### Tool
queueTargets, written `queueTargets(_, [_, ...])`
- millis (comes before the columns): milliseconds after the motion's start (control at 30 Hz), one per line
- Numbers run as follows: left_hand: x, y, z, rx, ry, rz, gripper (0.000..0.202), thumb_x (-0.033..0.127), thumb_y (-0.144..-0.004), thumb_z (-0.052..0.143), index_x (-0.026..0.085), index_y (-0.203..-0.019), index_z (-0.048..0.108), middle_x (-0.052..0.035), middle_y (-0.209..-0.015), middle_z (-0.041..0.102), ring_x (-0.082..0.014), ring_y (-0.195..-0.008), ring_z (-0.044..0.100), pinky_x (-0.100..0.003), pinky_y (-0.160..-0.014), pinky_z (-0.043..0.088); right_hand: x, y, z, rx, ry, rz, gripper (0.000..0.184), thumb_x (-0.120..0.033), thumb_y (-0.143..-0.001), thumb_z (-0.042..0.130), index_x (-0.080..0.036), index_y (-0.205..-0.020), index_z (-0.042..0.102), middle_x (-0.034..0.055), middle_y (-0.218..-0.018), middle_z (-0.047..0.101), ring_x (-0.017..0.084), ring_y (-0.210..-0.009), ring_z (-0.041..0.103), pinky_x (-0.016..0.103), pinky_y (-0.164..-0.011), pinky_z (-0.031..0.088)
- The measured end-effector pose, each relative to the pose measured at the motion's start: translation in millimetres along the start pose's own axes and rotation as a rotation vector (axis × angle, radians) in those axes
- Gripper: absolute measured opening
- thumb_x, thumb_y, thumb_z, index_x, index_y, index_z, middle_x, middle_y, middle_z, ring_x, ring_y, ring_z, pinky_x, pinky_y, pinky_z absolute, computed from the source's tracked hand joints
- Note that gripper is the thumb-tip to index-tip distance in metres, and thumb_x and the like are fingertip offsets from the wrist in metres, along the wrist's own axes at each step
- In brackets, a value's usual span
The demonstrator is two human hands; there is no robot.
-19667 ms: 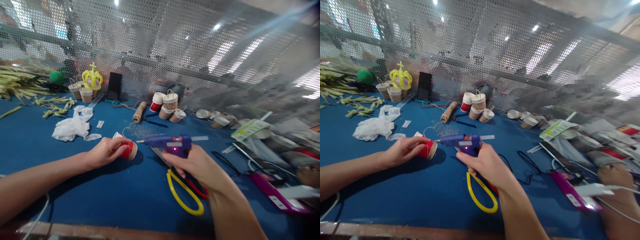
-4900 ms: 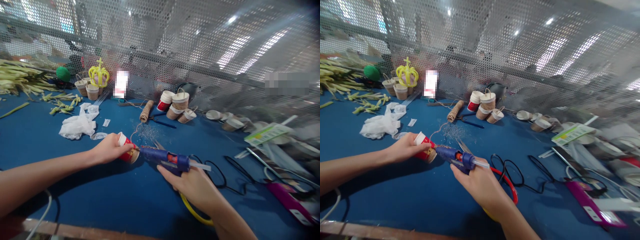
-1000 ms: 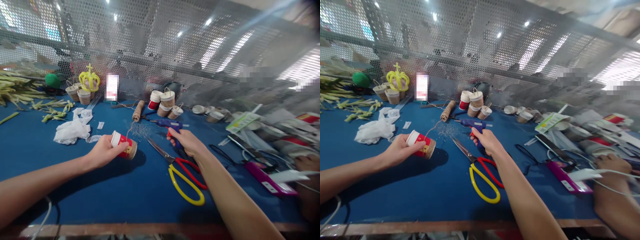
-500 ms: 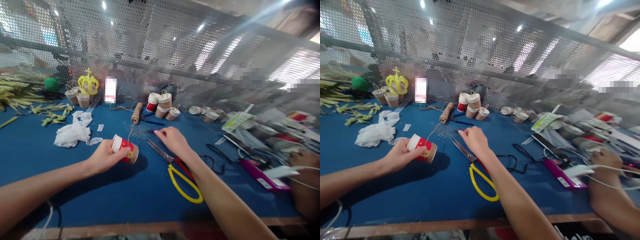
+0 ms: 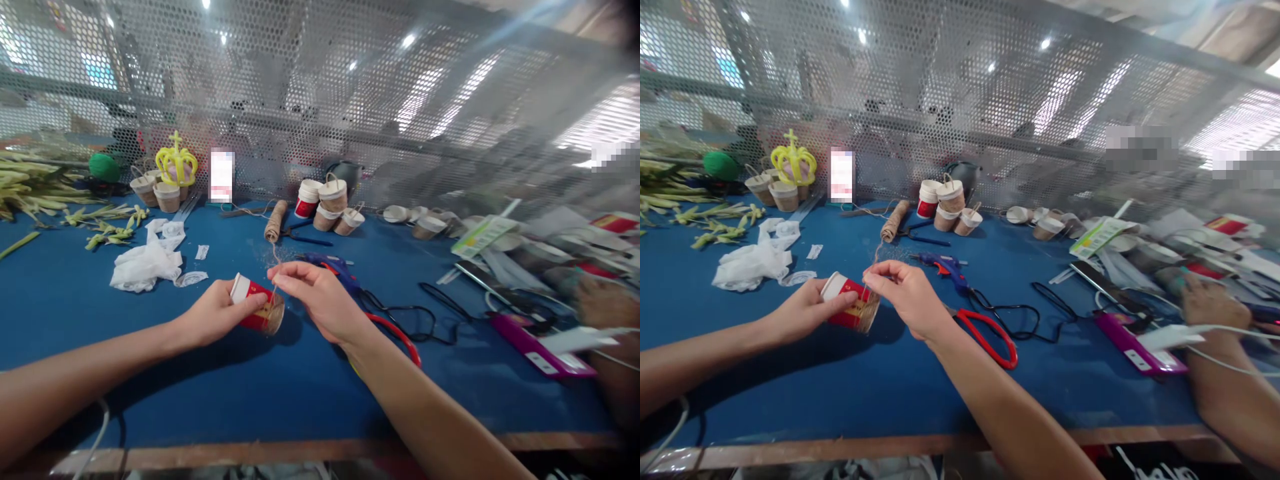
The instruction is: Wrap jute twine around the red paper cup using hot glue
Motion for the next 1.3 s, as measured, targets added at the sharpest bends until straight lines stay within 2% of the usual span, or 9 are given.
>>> queueTargets(100, [-1.9,-0.9,-1.1,0.01,0.093,-0.091,0.029,0.04,-0.072,0.055,0.013,-0.062,0.049,0.0057,-0.05,0.044,-0.005,-0.044,0.032,-0.017,-0.042,0.024,-0.2,2.1,-5.7,0.065,-0.022,-0.006,0.01,-0.027,-0.066,0.064,-0.018,-0.069,0.061,0.0001,-0.077,0.062,0.011,-0.078,0.055,0.028,-0.077,0.04])
queueTargets(333, [-9.3,-1.6,3.6,-0.008,0.354,-0.267,0.026,0.037,-0.065,0.063,0.013,-0.066,0.053,0.0033,-0.054,0.054,-0.0067,-0.046,0.044,-0.018,-0.045,0.03,-8.8,7.2,-9.7,0.106,0.053,-0.11,0.009,-0.027,-0.069,0.062,-0.018,-0.07,0.06,0.0022,-0.082,0.063,0.014,-0.082,0.056,0.029,-0.075,0.042])
queueTargets(600, [-12.4,-0.5,2.5,-0.008,0.31,-0.302,0.031,0.041,-0.065,0.063,0.013,-0.059,0.052,0.004,-0.048,0.051,-0.0059,-0.041,0.04,-0.018,-0.042,0.025,-13.5,10.3,-8.7,0.064,0.149,-0.172,0.007,-0.026,-0.072,0.059,-0.018,-0.072,0.059,0.0018,-0.082,0.063,0.014,-0.083,0.056,0.03,-0.078,0.043])
queueTargets(800, [-12.9,-0.5,5.0,-0.02,0.348,-0.346,0.03,0.039,-0.065,0.063,0.012,-0.062,0.053,0.0022,-0.053,0.053,-0.0066,-0.043,0.043,-0.018,-0.044,0.03,-20.9,14.0,-7.1,0.035,0.252,-0.237,0.008,-0.025,-0.075,0.056,-0.018,-0.072,0.058,0.0019,-0.082,0.062,0.015,-0.087,0.056,0.029,-0.079,0.042])
queueTargets(900, [-11.0,1.4,5.2,-0.02,0.293,-0.331,0.03,0.04,-0.065,0.062,0.012,-0.061,0.051,0.0028,-0.052,0.051,-0.0064,-0.043,0.042,-0.018,-0.043,0.029,-18.6,11.8,-9.0,0.063,0.307,-0.196,0.011,-0.029,-0.075,0.056,-0.018,-0.073,0.058,0.0027,-0.082,0.063,0.015,-0.083,0.056,0.03,-0.076,0.043])
queueTargets(1100, [-2.3,4.8,6.1,-0.042,0.145,-0.182,0.029,0.041,-0.07,0.057,0.014,-0.061,0.049,0.0059,-0.05,0.045,-0.0058,-0.044,0.036,-0.018,-0.043,0.025,-11.1,7.4,-11.5,0.097,0.329,-0.125,0.015,-0.033,-0.074,0.056,-0.018,-0.074,0.057,0.0024,-0.079,0.062,0.015,-0.077,0.056,0.031,-0.073,0.043])
queueTargets(1300, [-0.1,6.3,6.4,-0.053,0.122,-0.144,0.029,0.041,-0.072,0.055,0.013,-0.066,0.053,0.0035,-0.055,0.05,-0.0072,-0.048,0.04,-0.019,-0.047,0.03,-5.6,5.4,-14.1,0.097,0.359,-0.106,0.018,-0.034,-0.074,0.056,-0.016,-0.075,0.057,0.0026,-0.076,0.06,0.014,-0.072,0.055,0.03,-0.07,0.042])
Point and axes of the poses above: each hand's wrist, its own y-axis away from the middle knuckle, its own z-axis out of the palm, x = y × z, the point moved 6 cm from there along -y, towards the middle knuckle
